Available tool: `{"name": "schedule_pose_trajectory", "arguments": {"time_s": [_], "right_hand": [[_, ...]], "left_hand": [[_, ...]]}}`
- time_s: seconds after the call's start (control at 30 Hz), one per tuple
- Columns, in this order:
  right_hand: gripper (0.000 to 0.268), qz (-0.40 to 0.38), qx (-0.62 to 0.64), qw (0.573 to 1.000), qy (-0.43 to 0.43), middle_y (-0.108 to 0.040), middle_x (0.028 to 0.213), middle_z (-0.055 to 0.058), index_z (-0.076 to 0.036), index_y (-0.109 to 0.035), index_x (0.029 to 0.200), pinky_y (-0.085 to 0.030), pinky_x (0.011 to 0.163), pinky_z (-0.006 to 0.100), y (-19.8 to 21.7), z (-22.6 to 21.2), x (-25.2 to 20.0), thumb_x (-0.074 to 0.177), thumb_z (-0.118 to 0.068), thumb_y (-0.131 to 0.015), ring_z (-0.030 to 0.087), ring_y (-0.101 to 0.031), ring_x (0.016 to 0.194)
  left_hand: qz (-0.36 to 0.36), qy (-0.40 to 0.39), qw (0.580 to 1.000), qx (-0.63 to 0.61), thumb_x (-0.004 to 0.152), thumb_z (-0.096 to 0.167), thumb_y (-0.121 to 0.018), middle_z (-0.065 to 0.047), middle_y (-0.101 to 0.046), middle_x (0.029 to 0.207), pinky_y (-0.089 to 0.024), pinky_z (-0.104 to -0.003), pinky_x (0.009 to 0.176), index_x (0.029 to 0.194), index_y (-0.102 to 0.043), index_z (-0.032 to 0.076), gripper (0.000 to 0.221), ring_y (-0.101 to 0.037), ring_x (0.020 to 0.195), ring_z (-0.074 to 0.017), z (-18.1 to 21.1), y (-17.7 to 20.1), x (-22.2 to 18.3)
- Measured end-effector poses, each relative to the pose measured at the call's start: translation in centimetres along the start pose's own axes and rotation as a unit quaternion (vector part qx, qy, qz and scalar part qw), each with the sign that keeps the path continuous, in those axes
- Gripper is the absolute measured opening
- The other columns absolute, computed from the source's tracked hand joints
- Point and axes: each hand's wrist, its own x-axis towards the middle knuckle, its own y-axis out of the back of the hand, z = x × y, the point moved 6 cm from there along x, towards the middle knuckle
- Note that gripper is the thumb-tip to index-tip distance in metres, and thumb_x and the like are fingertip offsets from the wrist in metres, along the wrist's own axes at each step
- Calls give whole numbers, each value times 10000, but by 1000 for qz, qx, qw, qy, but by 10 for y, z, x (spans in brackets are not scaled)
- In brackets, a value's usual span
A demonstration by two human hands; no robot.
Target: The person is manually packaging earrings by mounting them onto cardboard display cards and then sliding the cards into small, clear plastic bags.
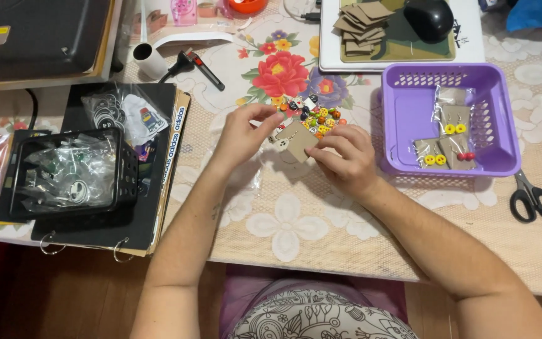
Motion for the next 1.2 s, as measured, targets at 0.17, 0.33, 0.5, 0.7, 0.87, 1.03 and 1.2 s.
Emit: {"name": "schedule_pose_trajectory", "arguments": {"time_s": [0.17, 0.33, 0.5, 0.7, 0.87, 1.03, 1.2], "right_hand": [[60, 39, -20, 999, 16, -706, 910, -23, -206, -799, 862, -520, 892, 453, 14, -7, 9, 888, -153, -792, 237, -647, 942], [102, 35, -46, 998, 12, -677, 910, -21, -208, -792, 903, -516, 903, 446, 6, -5, 12, 887, -114, -757, 234, -626, 959], [178, -39, 93, 979, -176, -668, 951, 24, -138, -754, 1079, -491, 869, 452, 1, 15, 9, 909, -176, -719, 303, -612, 963], [86, -10, 187, 947, -262, -665, 724, 21, -99, -749, 950, -497, 563, 311, -1, 18, 8, 881, -115, -797, 205, -606, 664], [79, -14, 171, 951, -256, -667, 691, 8, -107, -744, 887, -476, 500, 287, -2, 19, 6, 847, -77, -806, 185, -614, 616], [88, -12, 183, 951, -250, -633, 657, 33, -91, -723, 841, -443, 444, 283, -2, 16, 11, 829, -33, -788, 182, -598, 561], [121, 4, 208, 950, -233, -627, 655, 23, -95, -711, 813, -443, 422, 267, -1, 12, 8, 810, -3, -790, 172, -585, 527]], "left_hand": [[-57, 83, 971, -217, 941, 262, -724, -101, -738, 788, -620, -242, 576, 996, -758, 8, 263, -701, 683, -128, 0, -30, 4], [-17, -1, 985, -174, 921, 110, -730, -65, -665, 578, -566, -212, 513, 923, -775, 40, 82, -659, 520, -103, 31, -19, 2], [75, -186, 980, 15, 918, 117, -747, -26, -733, 718, -575, -238, 561, 898, -776, 140, 42, -712, 652, -167, 66, -16, -15], [118, -284, 949, 69, 930, 46, -708, -44, -705, 696, -566, -270, 561, 886, -747, 92, 75, -680, 612, -203, 80, -37, -39], [147, -336, 921, 133, 926, 53, -717, -33, -661, 671, -563, -279, 546, 903, -732, 87, 44, -668, 596, -206, 93, -44, -53], [150, -325, 926, 122, 919, 38, -719, -52, -639, 622, -544, -280, 532, 868, -727, 51, 53, -652, 561, -216, 90, -42, -54], [140, -244, 959, 14, 904, 11, -725, -55, -670, 619, -531, -278, 510, 845, -733, 56, 75, -654, 551, -213, 77, -39, -47]]}}
